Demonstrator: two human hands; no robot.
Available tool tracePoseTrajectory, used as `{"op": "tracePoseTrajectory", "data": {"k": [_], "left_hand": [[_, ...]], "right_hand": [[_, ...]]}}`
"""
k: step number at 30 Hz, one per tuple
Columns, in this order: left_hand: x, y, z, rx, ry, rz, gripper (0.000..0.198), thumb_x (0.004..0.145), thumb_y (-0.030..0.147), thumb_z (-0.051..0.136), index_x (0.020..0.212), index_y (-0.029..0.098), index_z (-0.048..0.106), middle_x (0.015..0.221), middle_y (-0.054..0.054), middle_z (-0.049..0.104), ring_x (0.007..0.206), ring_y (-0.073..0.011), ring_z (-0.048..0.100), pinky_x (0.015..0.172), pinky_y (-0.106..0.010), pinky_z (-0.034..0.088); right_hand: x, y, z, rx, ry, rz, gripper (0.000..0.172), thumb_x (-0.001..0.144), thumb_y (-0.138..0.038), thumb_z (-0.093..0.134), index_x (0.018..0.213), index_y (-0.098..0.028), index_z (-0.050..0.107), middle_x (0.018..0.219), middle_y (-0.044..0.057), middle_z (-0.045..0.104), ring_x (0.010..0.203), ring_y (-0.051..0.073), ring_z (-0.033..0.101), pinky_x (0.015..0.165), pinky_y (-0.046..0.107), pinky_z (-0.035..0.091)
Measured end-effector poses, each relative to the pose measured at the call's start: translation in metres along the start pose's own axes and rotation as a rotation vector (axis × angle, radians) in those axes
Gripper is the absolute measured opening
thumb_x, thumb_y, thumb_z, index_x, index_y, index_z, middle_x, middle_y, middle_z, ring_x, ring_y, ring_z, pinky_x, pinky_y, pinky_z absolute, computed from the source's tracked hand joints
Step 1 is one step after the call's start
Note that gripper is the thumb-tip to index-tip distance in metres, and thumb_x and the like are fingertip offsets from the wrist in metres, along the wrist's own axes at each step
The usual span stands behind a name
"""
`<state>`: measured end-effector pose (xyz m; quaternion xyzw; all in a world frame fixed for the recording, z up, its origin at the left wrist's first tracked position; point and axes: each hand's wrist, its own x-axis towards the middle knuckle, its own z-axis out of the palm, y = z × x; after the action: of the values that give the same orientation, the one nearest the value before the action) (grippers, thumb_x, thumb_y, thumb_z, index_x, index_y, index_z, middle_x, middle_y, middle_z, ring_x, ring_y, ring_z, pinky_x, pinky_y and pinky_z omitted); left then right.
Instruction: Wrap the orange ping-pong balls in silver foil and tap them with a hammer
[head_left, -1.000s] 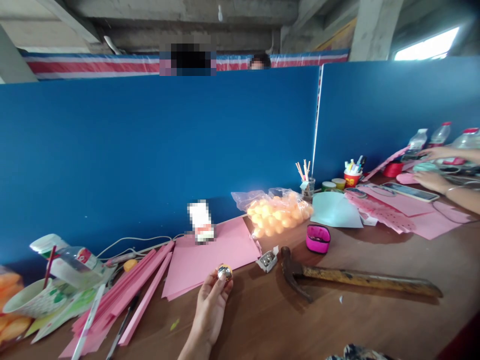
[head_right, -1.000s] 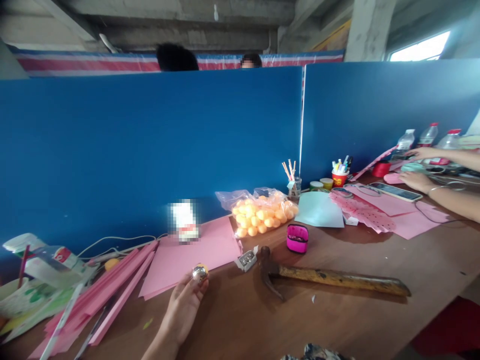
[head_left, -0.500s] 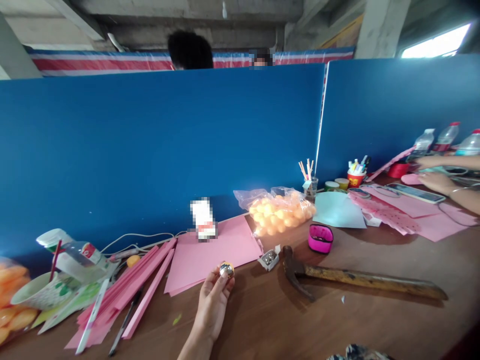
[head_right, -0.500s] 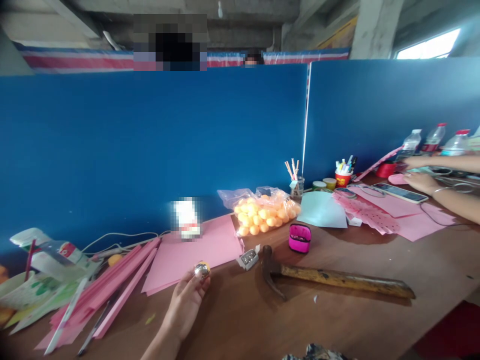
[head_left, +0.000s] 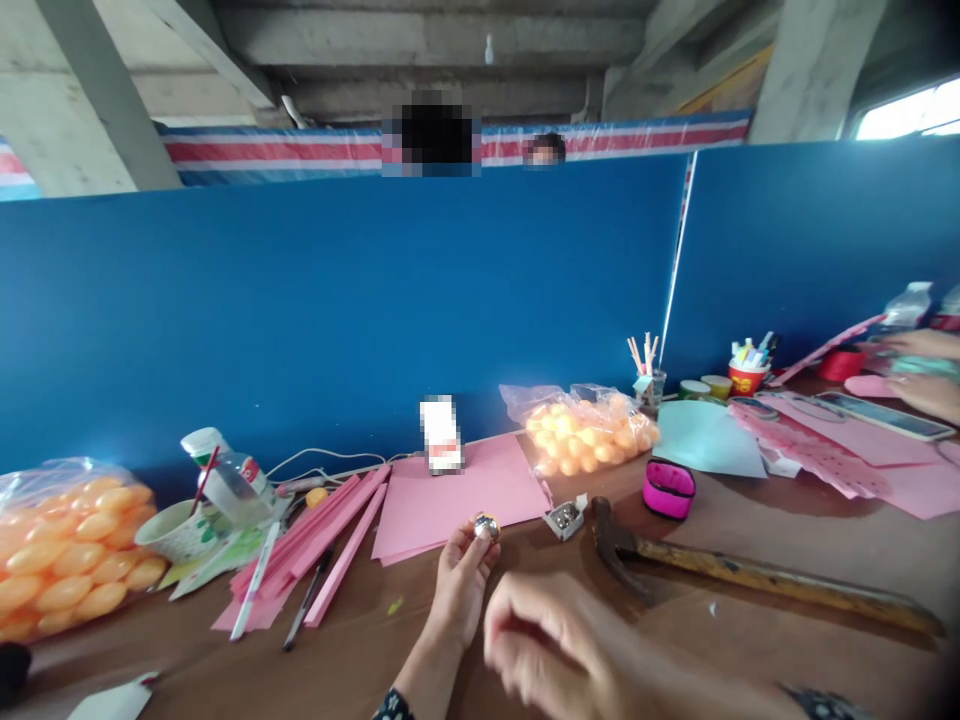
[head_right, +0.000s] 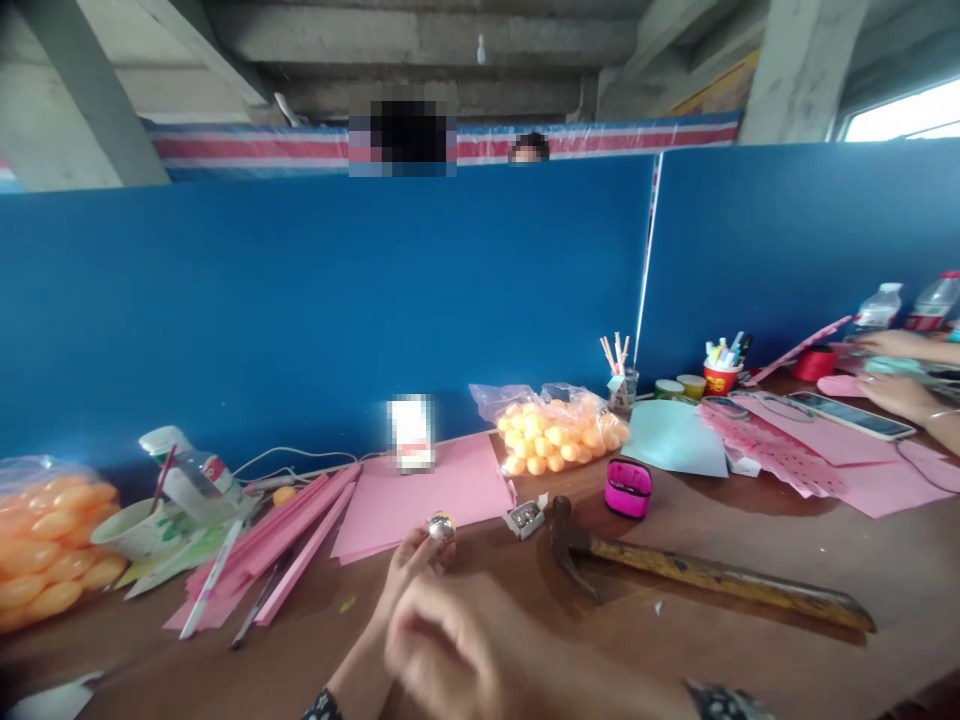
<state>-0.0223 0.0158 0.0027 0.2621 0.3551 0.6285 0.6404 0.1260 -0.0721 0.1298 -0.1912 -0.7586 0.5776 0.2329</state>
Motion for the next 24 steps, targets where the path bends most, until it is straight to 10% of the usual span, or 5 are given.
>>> {"op": "tracePoseTrajectory", "data": {"k": [3,11,24], "left_hand": [[-0.002,0.000,0.001,-0.013,-0.027,0.019,0.030,0.063,0.022,0.072,0.091,0.016,0.062,0.092,-0.006,0.064,0.083,-0.0148,0.060,0.076,-0.026,0.045],[-0.006,0.003,0.003,-0.028,-0.052,0.031,0.026,0.063,0.021,0.072,0.088,0.015,0.062,0.092,-0.006,0.064,0.083,-0.0133,0.059,0.075,-0.025,0.044],[-0.006,0.002,0.000,-0.020,-0.071,0.029,0.027,0.066,0.022,0.070,0.091,0.016,0.063,0.093,-0.004,0.063,0.083,-0.0112,0.058,0.075,-0.023,0.044]], "right_hand": [[0.000,0.033,-0.044,-0.637,0.412,0.099,0.013,0.082,-0.026,0.045,0.079,-0.022,0.057,0.077,0.002,0.060,0.072,0.017,0.052,0.068,0.030,0.039],[-0.030,0.076,-0.135,-1.251,0.524,0.266,0.018,0.083,-0.017,0.044,0.076,-0.018,0.060,0.076,0.005,0.061,0.076,0.018,0.054,0.070,0.028,0.037],[-0.018,0.082,-0.126,-1.324,0.404,0.338,0.019,0.082,-0.017,0.046,0.073,-0.018,0.064,0.077,0.006,0.062,0.080,0.018,0.053,0.068,0.025,0.035]]}}
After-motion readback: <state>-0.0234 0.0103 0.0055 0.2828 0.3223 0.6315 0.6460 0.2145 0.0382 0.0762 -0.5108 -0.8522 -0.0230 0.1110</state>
